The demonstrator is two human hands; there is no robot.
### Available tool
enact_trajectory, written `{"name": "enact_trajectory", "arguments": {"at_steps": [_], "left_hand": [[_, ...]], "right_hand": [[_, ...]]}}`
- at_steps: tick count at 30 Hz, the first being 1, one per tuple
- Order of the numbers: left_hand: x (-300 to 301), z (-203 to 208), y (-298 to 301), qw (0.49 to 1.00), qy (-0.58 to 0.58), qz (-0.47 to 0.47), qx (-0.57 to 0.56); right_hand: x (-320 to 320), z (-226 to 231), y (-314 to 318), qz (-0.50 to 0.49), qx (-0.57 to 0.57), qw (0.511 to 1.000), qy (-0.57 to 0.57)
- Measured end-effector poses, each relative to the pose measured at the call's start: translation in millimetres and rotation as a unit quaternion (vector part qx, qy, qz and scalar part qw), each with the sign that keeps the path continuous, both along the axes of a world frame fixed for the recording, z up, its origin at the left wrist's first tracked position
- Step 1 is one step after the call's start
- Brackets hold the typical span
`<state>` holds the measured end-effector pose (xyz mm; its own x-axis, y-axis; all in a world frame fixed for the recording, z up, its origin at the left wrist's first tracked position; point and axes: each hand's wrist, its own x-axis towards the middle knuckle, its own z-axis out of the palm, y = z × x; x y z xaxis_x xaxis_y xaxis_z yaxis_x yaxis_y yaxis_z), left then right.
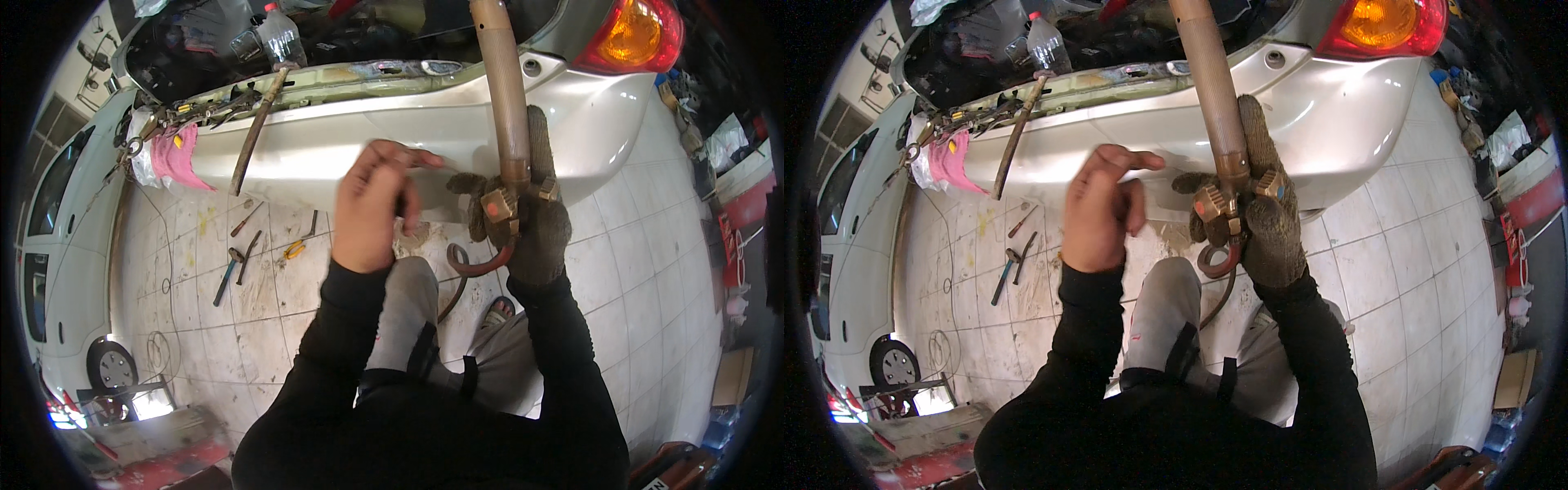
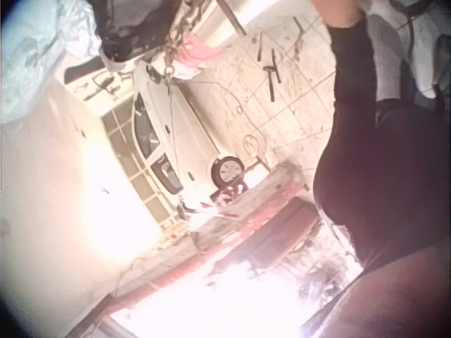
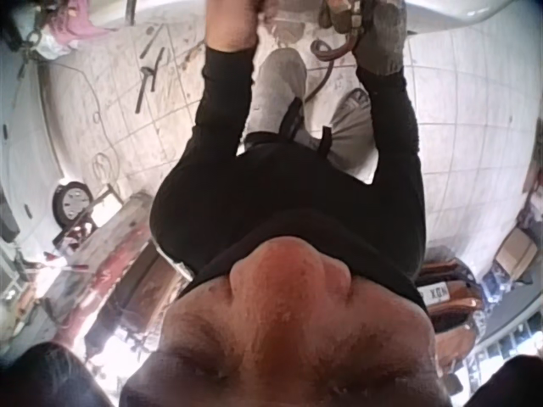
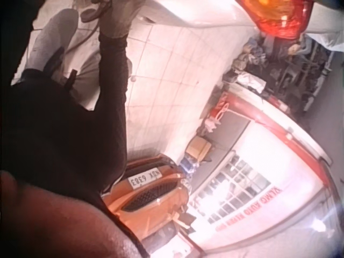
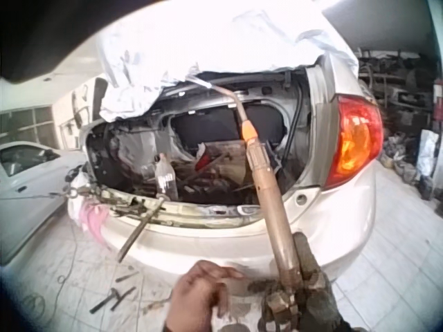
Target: The person welds the rear bumper of a white car using a handheld welding torch and a metal rod. They repeatedly apply the torch to the bumper seam while feeding the rod to create weld beads, occasionally pausing to adjust position.
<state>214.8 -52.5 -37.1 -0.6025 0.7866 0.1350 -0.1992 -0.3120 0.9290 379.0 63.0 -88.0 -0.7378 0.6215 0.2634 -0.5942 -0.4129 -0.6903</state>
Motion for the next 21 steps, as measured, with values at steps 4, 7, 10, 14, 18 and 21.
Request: {"name": "enact_trajectory", "arguments": {"at_steps": [4, 7, 10, 14, 18, 21], "left_hand": [[-38.2, 7.4, -10.2, 0.996, 0.046, 0.061, -0.043], [-62.7, -1.0, -13.2, 0.988, 0.079, 0.119, -0.065], [-92.2, -13.5, -25.4, 0.984, 0.089, 0.138, -0.074], [-102.1, -18.9, -8.4, 0.976, 0.158, 0.138, -0.059], [-100.5, -22.6, 6.0, 0.976, 0.142, 0.160, -0.042], [-108.1, -36.4, 15.2, 0.980, 0.104, 0.167, -0.028]], "right_hand": [[9.7, 17.6, -0.6, -0.041, 0.041, 0.998, -0.021], [15.1, 1.7, 3.4, -0.068, 0.060, 0.995, -0.045], [12.8, -7.7, 0.2, -0.086, 0.071, 0.992, -0.056], [32.0, -4.2, -5.7, -0.084, 0.022, 0.993, -0.074], [31.3, -10.8, -9.4, -0.073, 0.049, 0.993, -0.076], [43.5, -20.0, -10.8, -0.059, 0.055, 0.993, -0.085]]}}
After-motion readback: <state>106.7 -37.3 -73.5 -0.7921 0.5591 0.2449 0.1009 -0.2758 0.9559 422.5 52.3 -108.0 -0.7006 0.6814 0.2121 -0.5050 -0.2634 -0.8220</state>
